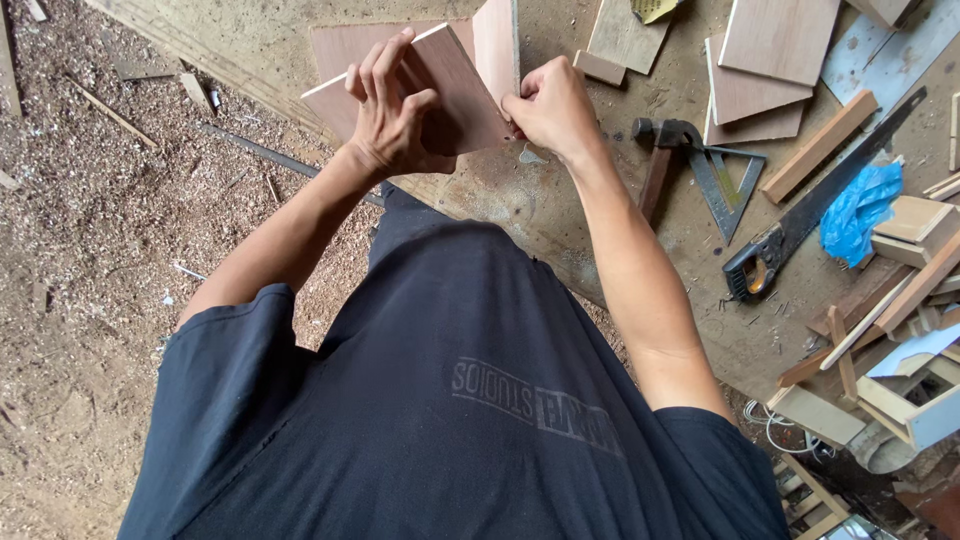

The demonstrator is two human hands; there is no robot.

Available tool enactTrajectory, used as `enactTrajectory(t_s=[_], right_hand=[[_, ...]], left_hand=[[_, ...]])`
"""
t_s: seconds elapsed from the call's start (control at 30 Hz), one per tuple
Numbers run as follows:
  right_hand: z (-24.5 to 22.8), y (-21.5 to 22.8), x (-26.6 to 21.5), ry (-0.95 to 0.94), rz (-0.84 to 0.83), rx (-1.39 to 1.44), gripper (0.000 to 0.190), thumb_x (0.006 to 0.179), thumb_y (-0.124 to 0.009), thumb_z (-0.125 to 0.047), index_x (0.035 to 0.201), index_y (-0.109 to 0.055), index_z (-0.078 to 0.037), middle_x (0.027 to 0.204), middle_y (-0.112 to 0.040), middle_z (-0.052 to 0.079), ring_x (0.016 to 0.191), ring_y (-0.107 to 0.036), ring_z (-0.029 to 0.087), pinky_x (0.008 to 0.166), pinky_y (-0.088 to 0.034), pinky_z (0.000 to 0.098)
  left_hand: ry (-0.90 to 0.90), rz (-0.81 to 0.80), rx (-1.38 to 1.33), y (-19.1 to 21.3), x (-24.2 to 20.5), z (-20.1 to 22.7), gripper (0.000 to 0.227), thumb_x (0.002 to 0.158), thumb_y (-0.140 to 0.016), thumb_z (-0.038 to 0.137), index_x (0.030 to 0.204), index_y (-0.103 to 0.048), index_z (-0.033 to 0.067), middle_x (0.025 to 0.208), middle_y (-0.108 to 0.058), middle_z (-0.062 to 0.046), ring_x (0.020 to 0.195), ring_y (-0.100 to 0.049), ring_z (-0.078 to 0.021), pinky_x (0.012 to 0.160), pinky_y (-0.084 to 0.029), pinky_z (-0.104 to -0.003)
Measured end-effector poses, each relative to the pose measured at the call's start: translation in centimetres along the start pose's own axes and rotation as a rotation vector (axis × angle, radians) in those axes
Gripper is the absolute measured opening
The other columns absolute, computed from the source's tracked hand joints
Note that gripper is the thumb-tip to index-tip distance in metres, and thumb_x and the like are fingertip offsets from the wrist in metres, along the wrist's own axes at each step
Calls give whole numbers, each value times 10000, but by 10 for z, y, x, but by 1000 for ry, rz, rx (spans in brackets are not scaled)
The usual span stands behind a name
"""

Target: The person assembles small wooden boxes by aligning rectangular wooden panels and hammering nails into the edges to join them. The person repeatedly picks up panels, positions them, and uses a hammer to drive nails, forming box-like structures on a workbench.

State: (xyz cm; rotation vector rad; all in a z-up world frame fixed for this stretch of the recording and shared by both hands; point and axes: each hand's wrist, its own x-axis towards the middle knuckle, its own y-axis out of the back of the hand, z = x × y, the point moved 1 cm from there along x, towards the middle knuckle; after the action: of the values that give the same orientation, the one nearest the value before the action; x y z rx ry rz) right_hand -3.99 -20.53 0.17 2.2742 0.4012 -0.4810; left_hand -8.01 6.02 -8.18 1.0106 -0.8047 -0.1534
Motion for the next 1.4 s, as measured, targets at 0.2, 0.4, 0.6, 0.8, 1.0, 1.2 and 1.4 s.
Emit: enactTrajectory(t_s=[0.2, 0.4, 0.6, 0.8, 1.0, 1.2, 1.4], right_hand=[[-4, 3, 11, -58, -182, -146, 233, 947, -690, -107, 773, -697, 47, 663, -695, 130, 520, -654, 122, 421, -502, 275], [2, 19, 17, -154, -84, 9, 182, 953, -579, -5, 814, -645, 93, 690, -709, 128, 570, -764, 149, 495, -587, 253], [-3, 30, 12, 22, -97, 43, 213, 986, -708, -155, 865, -697, 19, 729, -723, 98, 628, -743, 147, 498, -599, 234], [19, 0, -9, 360, 226, -88, 217, 946, -803, -170, 815, -731, -13, 668, -709, 100, 529, -595, 138, 483, -424, 290], [53, -46, -4, 395, 502, -16, 285, 1013, -735, -151, 757, -672, -43, 598, -624, 34, 460, -487, 107, 418, -330, 289], [61, -59, -4, 438, 609, 137, 257, 1047, -666, -112, 806, -697, -31, 610, -628, 28, 460, -468, 90, 400, -310, 273], [71, -70, 0, 532, 615, 208, 185, 1080, -574, -67, 996, -716, 17, 688, -670, 81, 492, -558, 109, 406, -455, 282]], left_hand=[[43, 1, 77, 1, -4, 7, 817, 718, -820, 604, 1304, -462, 162, 1621, -206, -286, 1486, -256, -426, 1152, -171, -557], [-66, 68, -197, 6, -8, 6, 1014, 667, -807, 863, 1257, -447, 121, 1550, -200, -313, 1449, -250, -442, 1115, -219, -620], [82, -306, 251, -34, -8, -45, 1138, 698, -825, 735, 1428, -356, -3, 1517, -262, -357, 1463, -241, -453, 1150, -218, -595], [357, -525, 66, -61, 21, -67, 1466, 535, -927, 751, 1536, -227, -60, 1446, -320, -378, 1368, -267, -558, 1111, -195, -678], [413, -613, 21, -76, 28, -71, 1334, 551, -946, 625, 1545, -261, 58, 1472, -334, -338, 1431, -236, -530, 1167, -168, -685], [444, -646, 32, -60, 34, -65, 1377, 540, -975, 662, 1515, -229, 40, 1497, -251, -394, 1417, -151, -565, 1121, -137, -708], [9, -364, -184, -33, 93, -14, 731, 1050, -757, 518, 1644, -433, 243, 1589, -411, -235, 1462, -349, -418, 1184, -247, -650]])
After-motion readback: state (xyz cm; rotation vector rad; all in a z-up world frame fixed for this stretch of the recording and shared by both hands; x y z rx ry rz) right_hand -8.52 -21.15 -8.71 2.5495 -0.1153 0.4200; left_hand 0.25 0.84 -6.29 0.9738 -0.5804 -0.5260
